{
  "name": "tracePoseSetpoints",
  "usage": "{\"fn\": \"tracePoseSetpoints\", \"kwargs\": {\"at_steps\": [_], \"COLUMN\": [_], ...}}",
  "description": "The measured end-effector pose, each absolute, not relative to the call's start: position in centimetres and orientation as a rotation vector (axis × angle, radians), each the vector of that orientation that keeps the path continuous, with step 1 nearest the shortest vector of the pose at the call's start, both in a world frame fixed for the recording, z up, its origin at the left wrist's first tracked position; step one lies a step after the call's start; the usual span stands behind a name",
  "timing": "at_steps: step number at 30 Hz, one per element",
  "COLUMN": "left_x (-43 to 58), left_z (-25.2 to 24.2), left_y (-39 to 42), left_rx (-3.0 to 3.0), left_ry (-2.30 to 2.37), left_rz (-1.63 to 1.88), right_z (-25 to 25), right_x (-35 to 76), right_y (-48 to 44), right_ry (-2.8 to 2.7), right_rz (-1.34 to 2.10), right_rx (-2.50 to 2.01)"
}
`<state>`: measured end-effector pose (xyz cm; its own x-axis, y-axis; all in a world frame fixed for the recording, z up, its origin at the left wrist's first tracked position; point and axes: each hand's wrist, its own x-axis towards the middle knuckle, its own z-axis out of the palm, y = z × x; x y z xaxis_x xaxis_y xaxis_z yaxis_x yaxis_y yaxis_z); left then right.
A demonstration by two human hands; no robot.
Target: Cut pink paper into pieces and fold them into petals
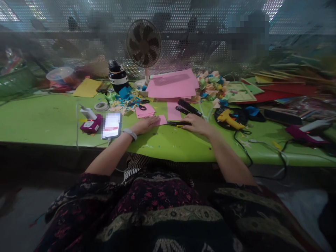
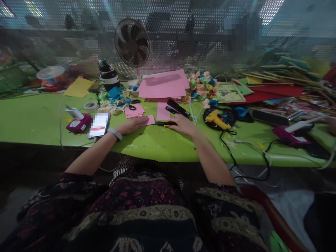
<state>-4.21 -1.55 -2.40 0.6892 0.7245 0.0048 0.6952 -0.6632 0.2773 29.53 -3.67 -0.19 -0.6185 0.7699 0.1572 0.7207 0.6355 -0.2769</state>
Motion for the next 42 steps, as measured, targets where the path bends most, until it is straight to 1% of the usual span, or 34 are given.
{"fn": "tracePoseSetpoints", "kwargs": {"at_steps": [10,19,42], "left_x": [-4.1,-4.2,-3.9], "left_z": [-2.1,-2.1,-1.7], "left_y": [-1.6,-1.3,-1.5], "left_rx": [2.636,2.582,2.592], "left_ry": [1.121,1.129,1.229], "left_rz": [0.168,0.257,0.161], "right_z": [-0.9,-1.2,-0.7], "right_x": [29.2,28.4,25.8], "right_y": [-3.1,-3.1,-4.3], "right_ry": [-2.578,-2.555,-2.584], "right_rz": [0.320,0.345,0.384], "right_rx": [-1.144,-1.111,-1.120]}}
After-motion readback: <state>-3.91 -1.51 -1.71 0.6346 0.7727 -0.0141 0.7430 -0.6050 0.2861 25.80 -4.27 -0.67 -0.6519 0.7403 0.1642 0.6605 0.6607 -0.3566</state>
